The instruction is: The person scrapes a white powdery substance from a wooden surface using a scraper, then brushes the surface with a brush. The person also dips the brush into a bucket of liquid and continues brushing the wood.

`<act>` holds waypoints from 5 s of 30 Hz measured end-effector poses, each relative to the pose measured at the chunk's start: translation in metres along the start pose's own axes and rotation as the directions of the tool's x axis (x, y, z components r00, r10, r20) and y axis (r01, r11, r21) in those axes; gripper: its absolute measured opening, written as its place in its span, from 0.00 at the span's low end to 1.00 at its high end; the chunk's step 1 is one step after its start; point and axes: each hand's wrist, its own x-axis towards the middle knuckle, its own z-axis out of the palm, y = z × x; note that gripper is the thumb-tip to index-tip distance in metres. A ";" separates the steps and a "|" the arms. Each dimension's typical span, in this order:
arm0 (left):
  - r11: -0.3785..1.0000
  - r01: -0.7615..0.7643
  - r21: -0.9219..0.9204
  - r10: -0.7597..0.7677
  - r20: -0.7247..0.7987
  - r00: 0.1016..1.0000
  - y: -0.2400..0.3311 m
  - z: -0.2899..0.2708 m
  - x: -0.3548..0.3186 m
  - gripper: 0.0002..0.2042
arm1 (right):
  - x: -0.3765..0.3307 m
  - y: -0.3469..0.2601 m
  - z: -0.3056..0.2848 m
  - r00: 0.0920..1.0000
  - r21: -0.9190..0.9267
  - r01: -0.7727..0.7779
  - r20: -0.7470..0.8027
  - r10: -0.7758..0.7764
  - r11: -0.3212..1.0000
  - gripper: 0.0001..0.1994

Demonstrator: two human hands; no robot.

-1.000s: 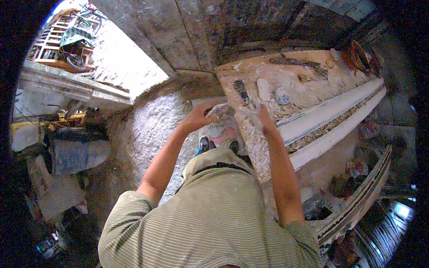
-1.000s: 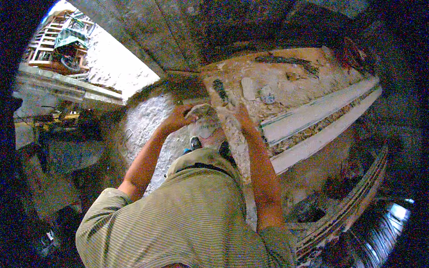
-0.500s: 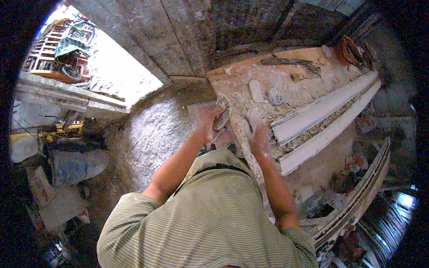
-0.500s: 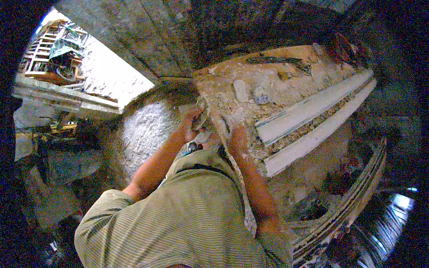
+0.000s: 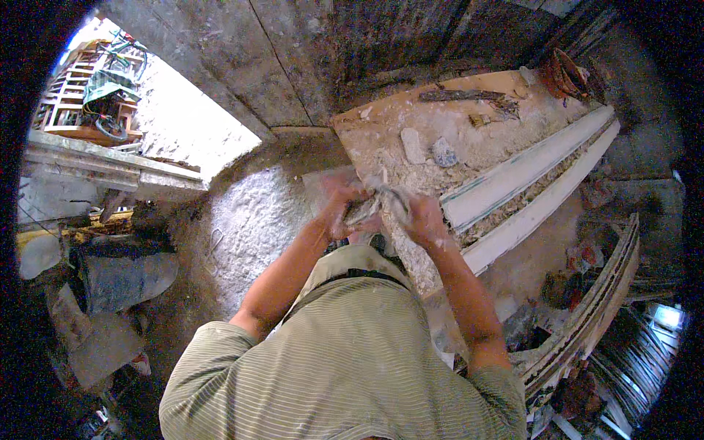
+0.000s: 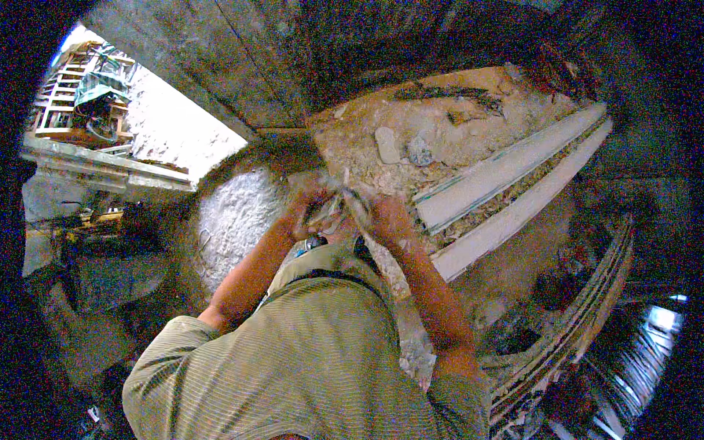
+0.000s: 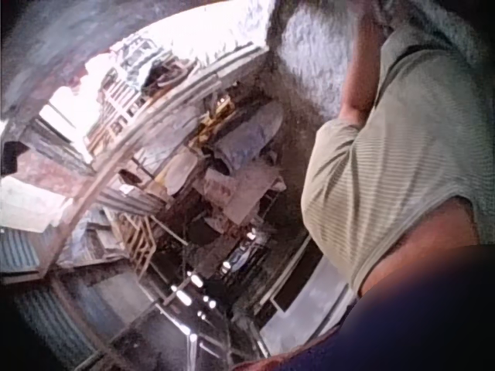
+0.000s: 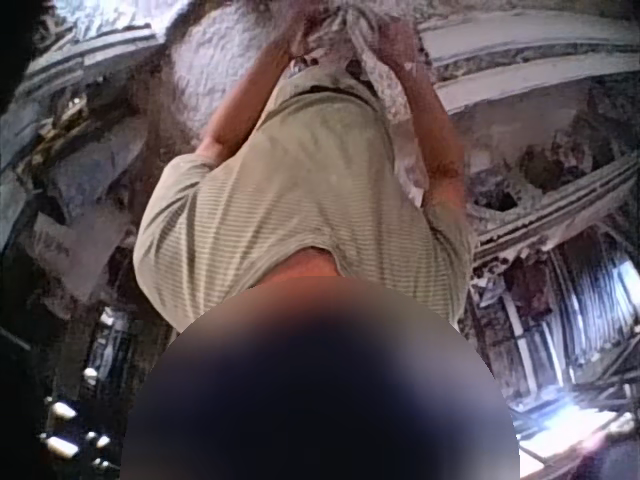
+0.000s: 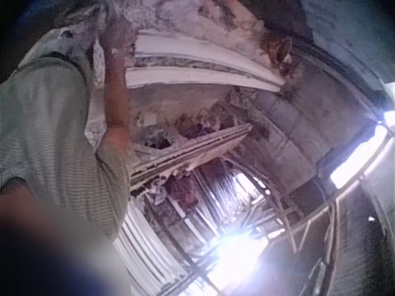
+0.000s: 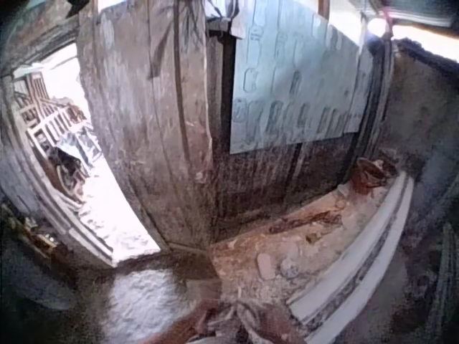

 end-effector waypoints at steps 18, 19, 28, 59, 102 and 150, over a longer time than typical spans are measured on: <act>0.954 -0.178 0.240 0.156 0.108 0.982 0.001 -0.033 -0.017 0.16 | 0.010 -0.016 -0.006 0.988 0.050 0.077 0.130 -0.083 0.996 0.24; 0.978 -0.105 0.182 0.077 0.154 0.985 0.000 -0.037 -0.015 0.17 | 0.014 -0.012 -0.010 0.997 -0.021 0.005 0.075 -0.003 1.000 0.23; 0.979 -0.090 0.184 0.091 0.004 0.996 0.006 -0.020 -0.023 0.18 | 0.009 0.003 -0.015 0.979 0.005 0.168 0.118 -0.167 0.986 0.20; -0.411 -0.056 0.910 0.503 0.278 0.818 -0.031 -0.099 0.096 0.12 | 0.005 0.035 0.096 0.787 -0.114 -0.606 0.061 0.614 0.787 0.11; -0.548 0.163 0.821 0.369 0.062 0.928 -0.013 -0.058 0.116 0.12 | 0.026 0.043 0.088 0.851 -0.097 -0.525 -0.042 0.524 0.845 0.10; -0.341 -0.047 0.939 0.763 0.305 0.570 -0.006 -0.053 0.053 0.11 | 0.026 0.030 0.128 0.853 0.051 -0.515 0.126 0.506 0.856 0.21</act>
